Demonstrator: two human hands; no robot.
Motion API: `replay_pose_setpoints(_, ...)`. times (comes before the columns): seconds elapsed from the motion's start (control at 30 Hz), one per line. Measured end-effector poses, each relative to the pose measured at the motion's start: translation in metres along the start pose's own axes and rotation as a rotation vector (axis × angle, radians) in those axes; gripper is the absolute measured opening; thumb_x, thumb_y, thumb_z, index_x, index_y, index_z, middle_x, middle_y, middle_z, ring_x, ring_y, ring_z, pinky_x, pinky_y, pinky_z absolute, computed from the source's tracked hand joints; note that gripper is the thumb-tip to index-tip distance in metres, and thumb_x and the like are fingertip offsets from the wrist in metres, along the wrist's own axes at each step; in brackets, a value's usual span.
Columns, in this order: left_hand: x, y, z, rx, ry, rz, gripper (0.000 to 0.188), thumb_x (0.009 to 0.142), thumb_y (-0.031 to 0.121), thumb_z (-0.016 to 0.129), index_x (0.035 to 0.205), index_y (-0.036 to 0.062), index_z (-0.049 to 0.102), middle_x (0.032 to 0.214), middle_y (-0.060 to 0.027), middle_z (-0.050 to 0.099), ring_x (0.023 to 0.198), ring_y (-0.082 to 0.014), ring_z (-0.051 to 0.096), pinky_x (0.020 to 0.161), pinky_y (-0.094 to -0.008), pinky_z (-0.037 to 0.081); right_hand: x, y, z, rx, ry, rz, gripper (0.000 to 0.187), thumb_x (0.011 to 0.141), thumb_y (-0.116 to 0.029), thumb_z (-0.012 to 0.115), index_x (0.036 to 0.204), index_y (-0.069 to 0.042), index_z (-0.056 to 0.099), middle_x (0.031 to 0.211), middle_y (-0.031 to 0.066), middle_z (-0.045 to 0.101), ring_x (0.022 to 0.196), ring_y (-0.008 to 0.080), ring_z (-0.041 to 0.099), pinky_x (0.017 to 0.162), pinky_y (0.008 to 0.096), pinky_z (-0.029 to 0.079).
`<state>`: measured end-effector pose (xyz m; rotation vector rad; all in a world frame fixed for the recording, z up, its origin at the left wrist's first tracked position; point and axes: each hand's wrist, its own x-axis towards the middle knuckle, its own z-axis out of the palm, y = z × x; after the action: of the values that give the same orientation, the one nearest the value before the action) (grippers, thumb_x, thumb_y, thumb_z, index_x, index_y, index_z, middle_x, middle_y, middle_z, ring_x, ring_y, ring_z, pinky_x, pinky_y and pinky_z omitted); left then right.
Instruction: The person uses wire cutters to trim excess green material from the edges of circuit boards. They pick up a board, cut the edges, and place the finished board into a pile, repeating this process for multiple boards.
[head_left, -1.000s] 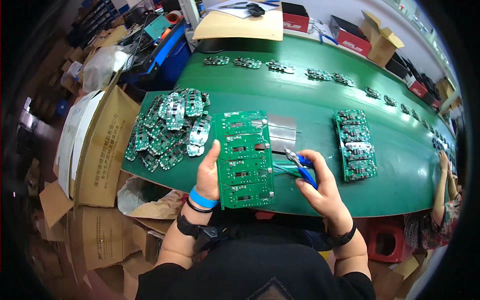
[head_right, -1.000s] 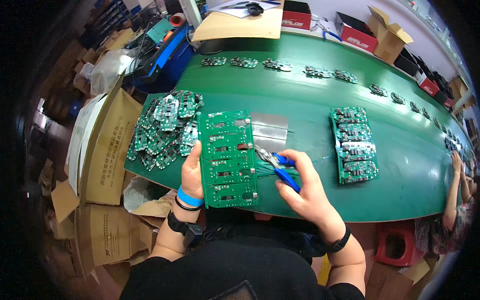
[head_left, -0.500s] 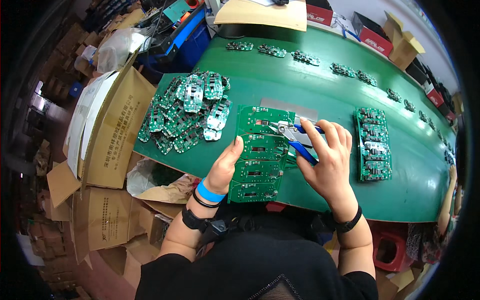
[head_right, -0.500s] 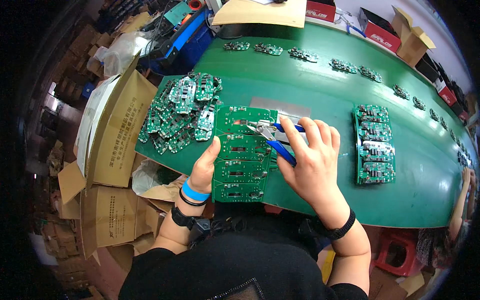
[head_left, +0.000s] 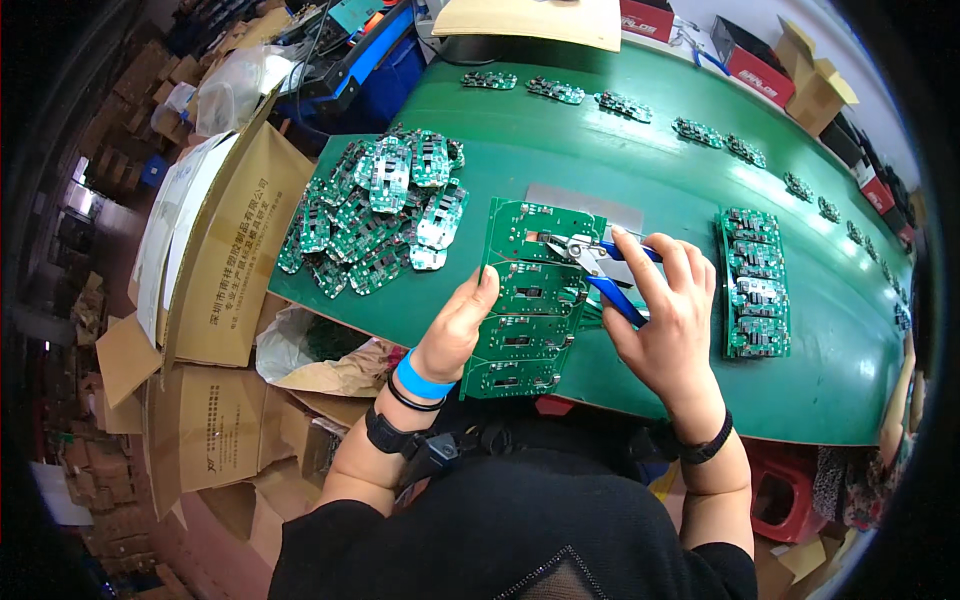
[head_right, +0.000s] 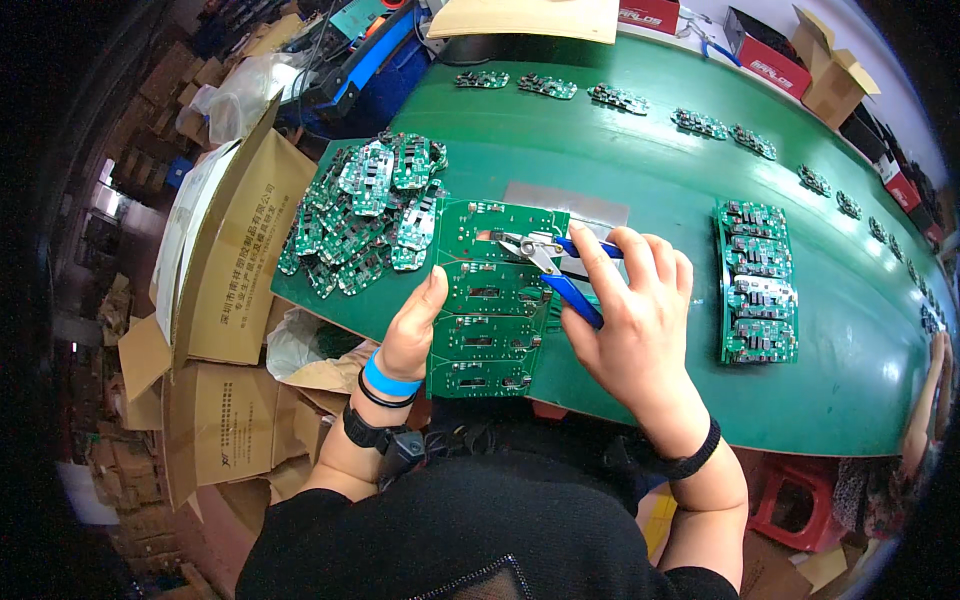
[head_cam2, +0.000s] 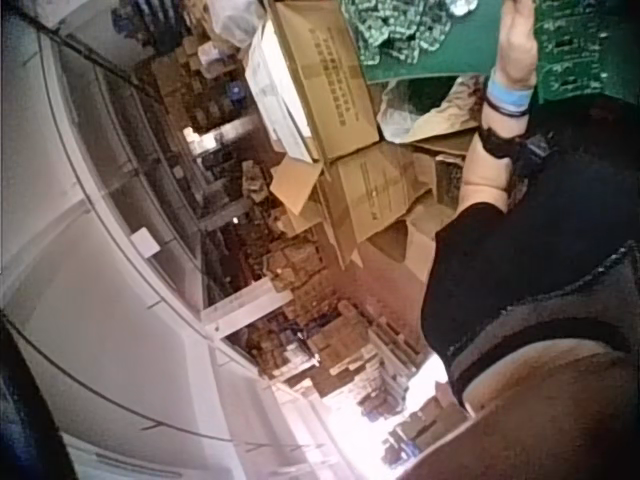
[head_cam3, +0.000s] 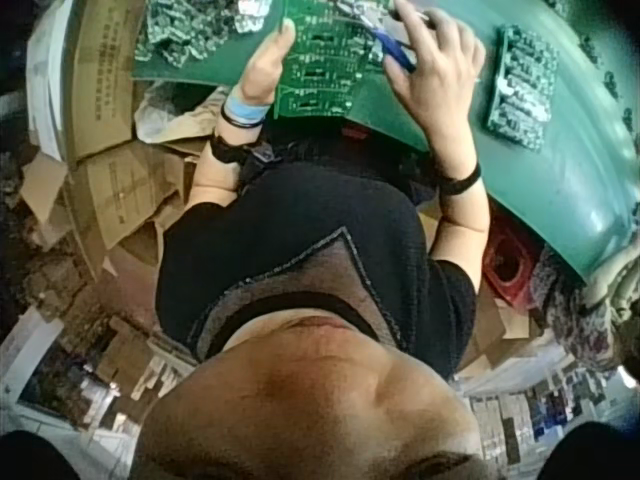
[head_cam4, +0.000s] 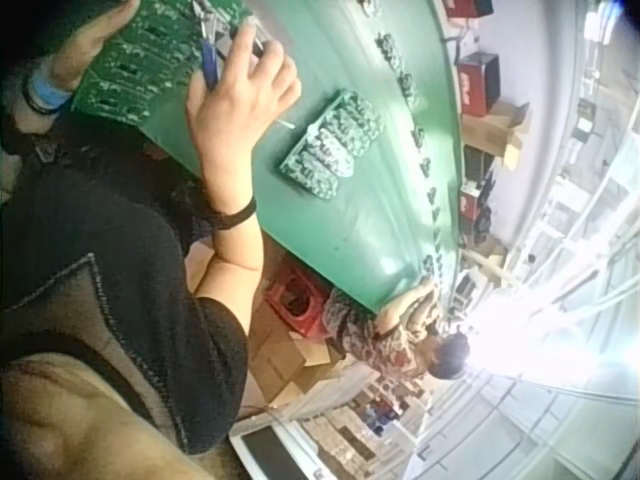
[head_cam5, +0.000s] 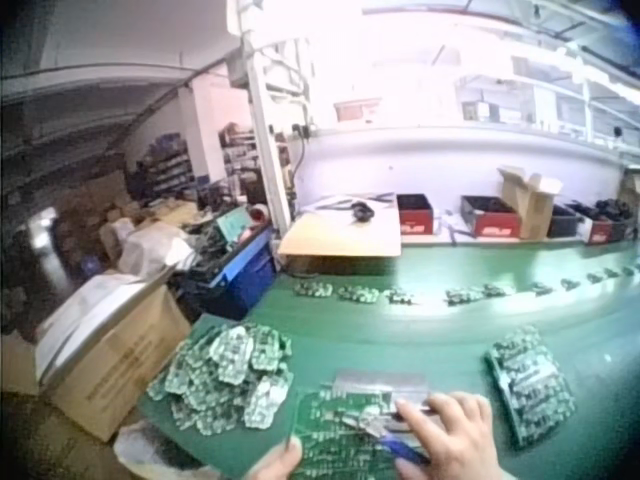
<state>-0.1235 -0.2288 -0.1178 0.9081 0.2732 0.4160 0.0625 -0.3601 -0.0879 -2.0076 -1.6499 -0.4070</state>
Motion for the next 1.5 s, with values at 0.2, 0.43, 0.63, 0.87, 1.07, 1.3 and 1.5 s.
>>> replay_pose_setpoints(0.2, 0.002, 0.0, 0.001, 0.004, 0.009, 0.002, 0.051, 0.108, 0.035, 0.029, 0.148, 0.0042, 0.03, 0.139, -0.014, 0.048, 0.121, -0.0216, 0.055, 0.101, -0.0357, 0.048, -0.001, 0.0, 0.001, -0.018, 0.003, 0.004, 0.068, 0.066, -0.021, 0.076, 0.131, -0.014, 0.057, 0.113, 0.0126, 0.055, 0.106, 0.0308, 0.051, 0.092, 0.0441, 0.037)
replay_pose_setpoints(0.43, 0.002, 0.002, -0.002, 0.057, 0.028, -0.006, 0.049, 0.108, 0.034, 0.029, 0.145, 0.0023, 0.034, 0.133, -0.0127, 0.054, 0.119, -0.0191, 0.056, 0.098, -0.0332, 0.049, 0.0, -0.001, -0.001, -0.084, 0.027, -0.032, 0.068, 0.066, -0.022, 0.078, 0.131, -0.015, 0.059, 0.11, 0.011, 0.056, 0.1, 0.0288, 0.053, 0.087, 0.0428, 0.038)
replay_pose_setpoints(0.63, 0.003, 0.004, -0.004, 0.069, 0.029, -0.026, 0.049, 0.108, 0.035, 0.028, 0.145, 0.0021, 0.035, 0.132, -0.013, 0.055, 0.117, -0.019, 0.057, 0.097, -0.0327, 0.05, 0.001, 0.004, 0.005, -0.032, 0.038, -0.044, 0.066, 0.065, -0.02, 0.078, 0.128, -0.014, 0.061, 0.105, 0.0096, 0.057, 0.095, 0.0275, 0.055, 0.083, 0.0405, 0.041)
replay_pose_setpoints(0.87, 0.002, 0.006, -0.009, 0.03, 0.078, -0.039, 0.052, 0.108, 0.037, 0.026, 0.148, 0.0043, 0.031, 0.136, -0.0157, 0.052, 0.119, -0.0255, 0.058, 0.099, -0.0397, 0.051, 0.007, 0.002, 0.003, -0.012, 0.06, -0.046, 0.065, 0.064, -0.019, 0.077, 0.127, -0.014, 0.062, 0.104, 0.0093, 0.057, 0.094, 0.0271, 0.055, 0.082, 0.0401, 0.041)
replay_pose_setpoints(1.07, 0.002, 0.006, -0.008, 0.002, 0.066, -0.037, 0.051, 0.108, 0.035, 0.025, 0.147, 0.0037, 0.031, 0.136, -0.0153, 0.052, 0.12, -0.0241, 0.057, 0.099, -0.038, 0.05, 0.009, -0.002, 0.008, -0.046, 0.039, -0.064, 0.066, 0.064, -0.021, 0.078, 0.128, -0.015, 0.061, 0.106, 0.0081, 0.057, 0.095, 0.026, 0.056, 0.083, 0.0407, 0.041)
replay_pose_setpoints(1.3, 0.003, 0.004, -0.017, 0.095, 0.074, 0.019, 0.049, 0.108, 0.033, 0.028, 0.145, 0.001, 0.034, 0.133, -0.0124, 0.053, 0.118, -0.0187, 0.057, 0.098, -0.0327, 0.049, 0.01, -0.002, 0.01, -0.043, 0.029, -0.07, 0.064, 0.064, -0.02, 0.078, 0.127, -0.016, 0.062, 0.105, 0.0084, 0.058, 0.092, 0.0258, 0.057, 0.08, 0.0389, 0.042)
replay_pose_setpoints(1.5, 0.002, -0.002, -0.036, -0.095, 0.12, -0.031, 0.058, 0.106, 0.045, 0.028, 0.146, 0.0037, 0.036, 0.138, -0.0166, 0.051, 0.123, -0.0288, 0.055, 0.099, -0.0456, 0.049, 0.012, 0.003, 0.003, 0.073, 0.132, 0.009, 0.056, 0.064, -0.014, 0.077, 0.119, -0.013, 0.067, 0.101, 0.0097, 0.059, 0.088, 0.0282, 0.056, 0.078, 0.0393, 0.044)
